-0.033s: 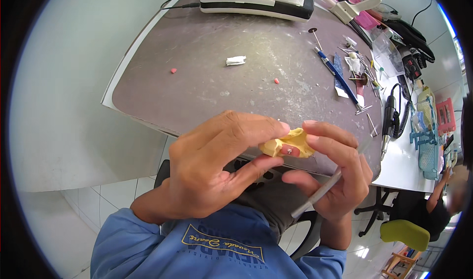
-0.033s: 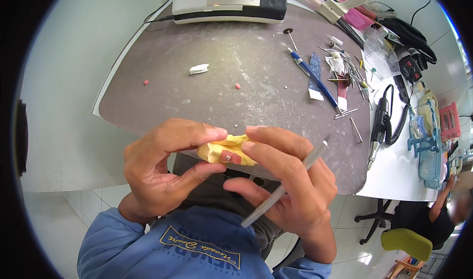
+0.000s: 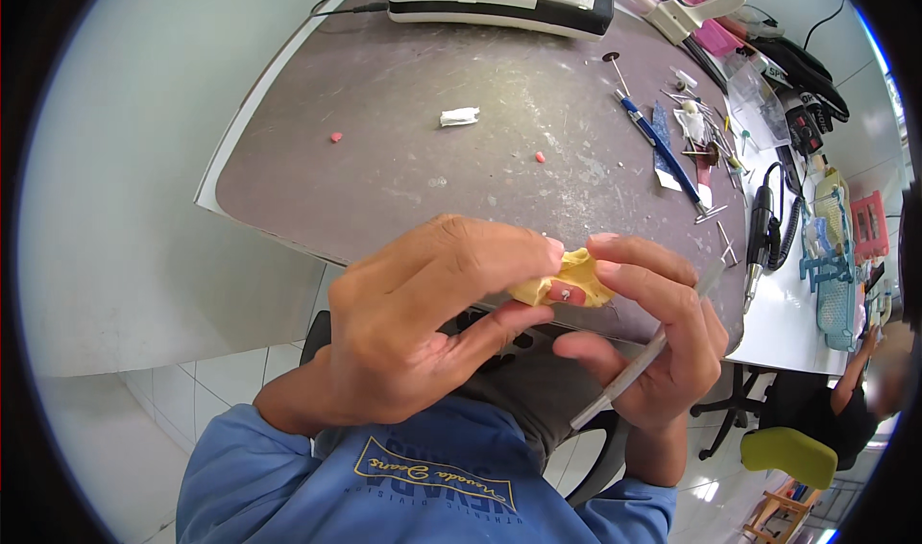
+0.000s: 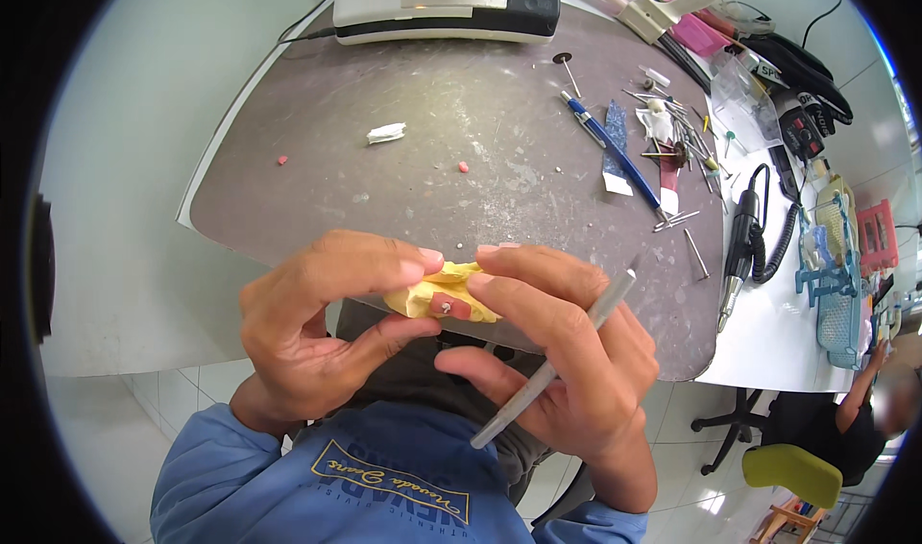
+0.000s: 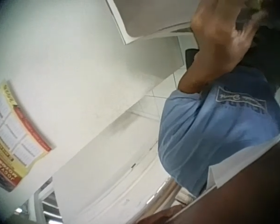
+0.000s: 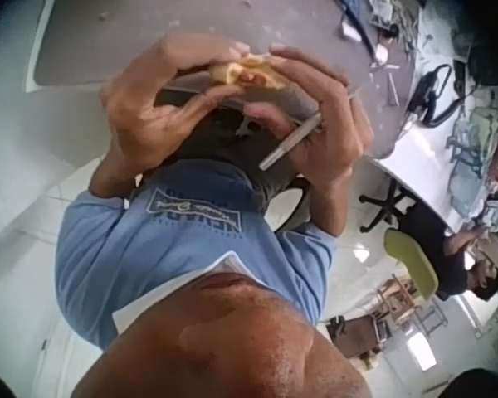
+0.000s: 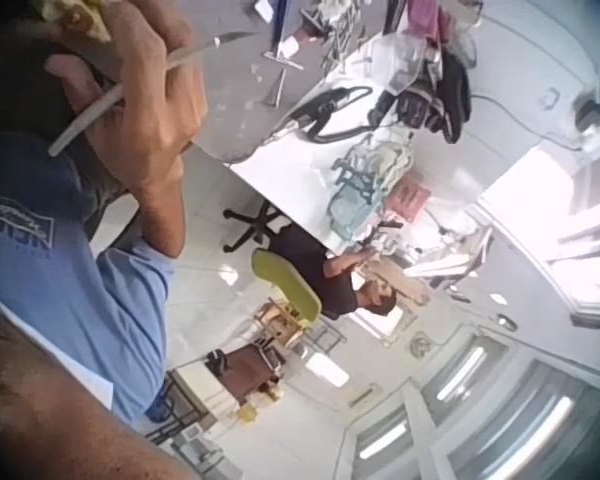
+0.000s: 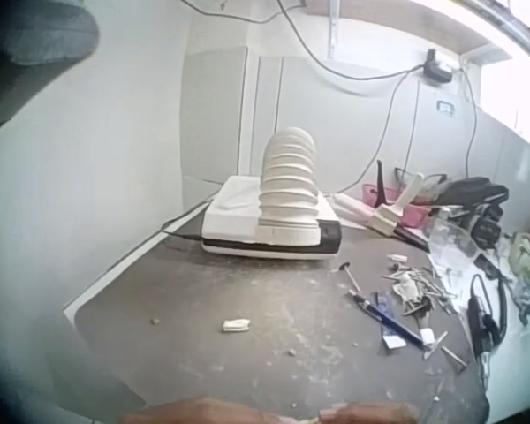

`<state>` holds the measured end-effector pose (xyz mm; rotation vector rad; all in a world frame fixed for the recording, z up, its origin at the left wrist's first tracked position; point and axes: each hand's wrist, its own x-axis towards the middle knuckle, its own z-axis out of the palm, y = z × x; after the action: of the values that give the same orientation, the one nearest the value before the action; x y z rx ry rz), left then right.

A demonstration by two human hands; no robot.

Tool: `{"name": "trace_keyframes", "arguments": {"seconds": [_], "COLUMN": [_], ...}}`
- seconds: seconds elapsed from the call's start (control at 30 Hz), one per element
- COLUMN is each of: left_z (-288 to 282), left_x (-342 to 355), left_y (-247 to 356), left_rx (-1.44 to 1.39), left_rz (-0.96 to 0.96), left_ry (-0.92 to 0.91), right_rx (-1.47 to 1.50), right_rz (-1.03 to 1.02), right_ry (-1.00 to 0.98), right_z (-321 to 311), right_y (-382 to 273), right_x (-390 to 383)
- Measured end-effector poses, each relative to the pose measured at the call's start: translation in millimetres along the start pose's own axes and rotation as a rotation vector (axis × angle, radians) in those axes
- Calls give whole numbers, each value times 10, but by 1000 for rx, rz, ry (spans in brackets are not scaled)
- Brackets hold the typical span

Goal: Carving and shaping a pink wax pattern on a yellow dental cast using a scalpel tool.

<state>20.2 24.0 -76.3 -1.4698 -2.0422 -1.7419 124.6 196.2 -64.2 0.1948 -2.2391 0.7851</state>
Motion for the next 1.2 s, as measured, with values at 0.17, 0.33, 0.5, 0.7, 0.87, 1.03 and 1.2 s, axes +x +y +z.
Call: {"name": "trace_keyframes", "arguments": {"seconds": [0.17, 0.33, 0.5, 0.7, 0.87, 1.03, 1.2], "left_z": [52, 17, 31, 45, 6, 122, 151], "left_x": [-10, -1, -47, -67, -66, -84, -83], "left_y": [-179, -224, -263, -279, -251, -258, -244], "left_rx": [56, 93, 131, 130, 143, 192, 241], "left_rz": [224, 277, 301, 314, 289, 294, 269], "left_ry": [-3, -62, -74, -65, -77, 68, 100], "right_rx": [-19, -9, 26, 8, -51, 69, 77], "right_rz": [-47, -31, 25, -36, -78, -13, 95], "right_ry": [-76, -104, -148, -187, -244, 70, 104], "right_z": [56, 53, 63, 51, 21, -51, -87], "right_y": [69, 50, 70, 111, 132, 124, -32], "right_x": [87, 119, 88, 85, 55, -203, -208]}}
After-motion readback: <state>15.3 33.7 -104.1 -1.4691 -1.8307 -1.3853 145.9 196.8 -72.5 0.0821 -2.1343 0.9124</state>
